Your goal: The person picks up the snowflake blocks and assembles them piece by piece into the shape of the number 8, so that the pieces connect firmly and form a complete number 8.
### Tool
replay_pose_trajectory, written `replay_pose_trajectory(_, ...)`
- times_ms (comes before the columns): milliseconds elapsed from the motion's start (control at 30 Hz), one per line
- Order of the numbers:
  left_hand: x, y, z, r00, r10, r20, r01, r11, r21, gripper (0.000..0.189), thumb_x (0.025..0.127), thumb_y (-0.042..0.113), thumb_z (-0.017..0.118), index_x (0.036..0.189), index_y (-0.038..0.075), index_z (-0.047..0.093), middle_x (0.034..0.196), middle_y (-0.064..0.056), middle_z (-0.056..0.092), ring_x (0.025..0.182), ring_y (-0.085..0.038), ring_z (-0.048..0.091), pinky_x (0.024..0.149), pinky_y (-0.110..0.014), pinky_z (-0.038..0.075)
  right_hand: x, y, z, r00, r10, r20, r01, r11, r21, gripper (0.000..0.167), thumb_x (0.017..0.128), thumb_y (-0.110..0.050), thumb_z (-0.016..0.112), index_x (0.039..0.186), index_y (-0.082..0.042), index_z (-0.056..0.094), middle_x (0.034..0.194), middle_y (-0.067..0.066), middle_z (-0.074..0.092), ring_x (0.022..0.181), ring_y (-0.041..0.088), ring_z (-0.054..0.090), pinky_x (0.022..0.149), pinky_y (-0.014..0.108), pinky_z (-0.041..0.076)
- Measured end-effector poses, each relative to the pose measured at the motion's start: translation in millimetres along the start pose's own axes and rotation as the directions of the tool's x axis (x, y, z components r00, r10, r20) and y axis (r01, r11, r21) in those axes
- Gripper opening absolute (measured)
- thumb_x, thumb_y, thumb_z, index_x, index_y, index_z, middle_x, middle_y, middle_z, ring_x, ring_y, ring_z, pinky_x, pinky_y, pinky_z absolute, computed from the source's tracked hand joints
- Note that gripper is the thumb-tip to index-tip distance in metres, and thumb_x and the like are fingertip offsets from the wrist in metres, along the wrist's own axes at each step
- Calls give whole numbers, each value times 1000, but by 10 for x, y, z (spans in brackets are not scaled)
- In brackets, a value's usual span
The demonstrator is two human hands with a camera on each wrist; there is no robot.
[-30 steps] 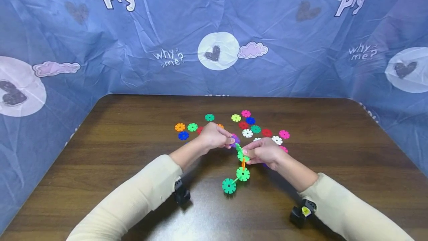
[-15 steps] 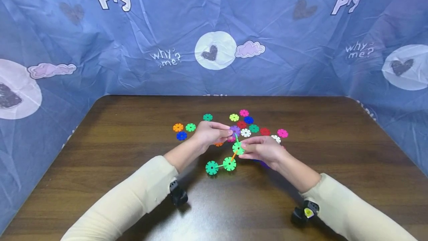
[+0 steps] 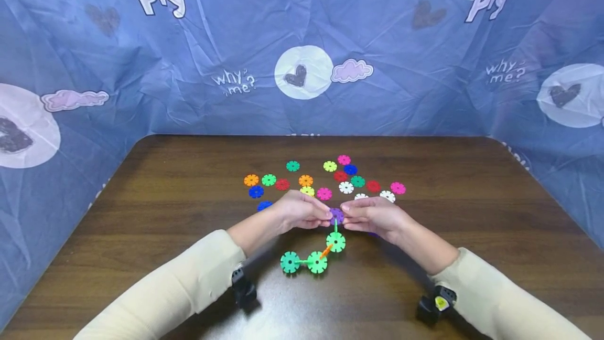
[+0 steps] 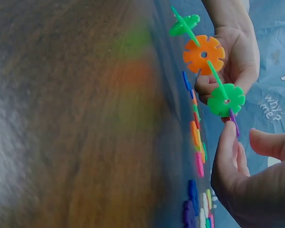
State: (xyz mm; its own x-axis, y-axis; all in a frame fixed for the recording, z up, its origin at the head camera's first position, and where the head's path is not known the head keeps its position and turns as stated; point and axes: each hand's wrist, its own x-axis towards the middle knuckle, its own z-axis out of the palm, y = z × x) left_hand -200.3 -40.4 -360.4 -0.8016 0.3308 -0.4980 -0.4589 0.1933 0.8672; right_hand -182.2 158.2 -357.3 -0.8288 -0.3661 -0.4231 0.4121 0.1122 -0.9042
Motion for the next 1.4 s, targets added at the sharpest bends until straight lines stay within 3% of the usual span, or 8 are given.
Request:
replay_pose_trajectory(300, -10, 64, -10, 997, 74, 22, -76, 992, 104, 18, 83, 5, 73, 98, -4, 73, 68, -2, 71, 62, -8, 67, 67, -21, 57, 22, 18, 29, 1000, 0, 12, 0, 1000, -13, 44, 93, -4, 58, 130, 18, 47, 78, -5, 73, 75, 4, 70, 79, 24, 58)
replay_pose_trajectory(400, 12, 154, -103, 984, 175, -30, -162, 953, 255, 14, 81, 8, 75, 93, 0, 75, 72, -6, 74, 64, -11, 69, 71, -27, 59, 13, -36, 10, 1000, -9, -13, 9, 1000, 3, 45, 93, -2, 58, 130, 19, 45, 77, -5, 72, 72, 5, 69, 77, 23, 58)
replay_pose_trajectory(500, 55, 217, -235, 937, 335, -100, -240, 823, 515, 10, 79, 12, 78, 86, 4, 76, 78, -8, 76, 70, -14, 70, 70, -27, 57, -2, -87, -21, 999, -3, -39, 4, 1000, 18, 46, 93, -1, 58, 132, 19, 43, 76, -5, 71, 70, 6, 69, 75, 22, 58)
replay_pose_trajectory(600, 92, 215, -336, 889, 440, -122, -235, 669, 705, 10, 79, 13, 79, 84, 6, 75, 82, -8, 76, 75, -17, 70, 67, -26, 54, -14, -110, -55, 999, 10, -54, -9, 1000, 26, 47, 93, -1, 58, 133, 19, 42, 76, -5, 71, 70, 7, 69, 76, 22, 58)
replay_pose_trajectory(800, 156, 56, -335, 853, 518, -68, -234, 496, 836, 20, 75, 16, 82, 84, 2, 71, 84, -9, 72, 76, -16, 64, 70, -27, 54, -13, -80, -105, 999, 14, -46, -12, 999, 34, 47, 93, 0, 56, 133, 20, 40, 76, -5, 71, 69, 7, 69, 74, 21, 58)
replay_pose_trajectory(900, 163, -10, -301, 843, 532, -78, -215, 466, 858, 24, 75, 16, 83, 80, 0, 65, 79, -8, 65, 70, -13, 54, 64, -25, 47, -12, -56, -113, 999, 11, -42, -9, 998, 58, 47, 92, 2, 56, 132, 21, 40, 77, -4, 72, 69, 7, 69, 73, 22, 59)
replay_pose_trajectory(1233, 176, -43, -260, 820, 564, -98, -221, 469, 855, 58, 77, 20, 81, 57, 11, 27, 58, 3, 16, 54, -10, 17, 50, -22, 14, 9, -17, -105, 999, 14, -47, -11, 998, 62, 46, 93, 1, 56, 132, 20, 40, 78, -5, 72, 70, 7, 69, 74, 22, 58)
replay_pose_trajectory(1400, 162, -56, -234, 815, 566, -124, -210, 488, 847, 67, 78, 18, 80, 57, 15, 17, 59, 4, 9, 54, -10, 11, 49, -21, 11, 18, -12, -85, 999, 15, -42, -13, 998, 64, 46, 93, 1, 56, 132, 20, 41, 77, -4, 72, 70, 7, 70, 74, 22, 59)
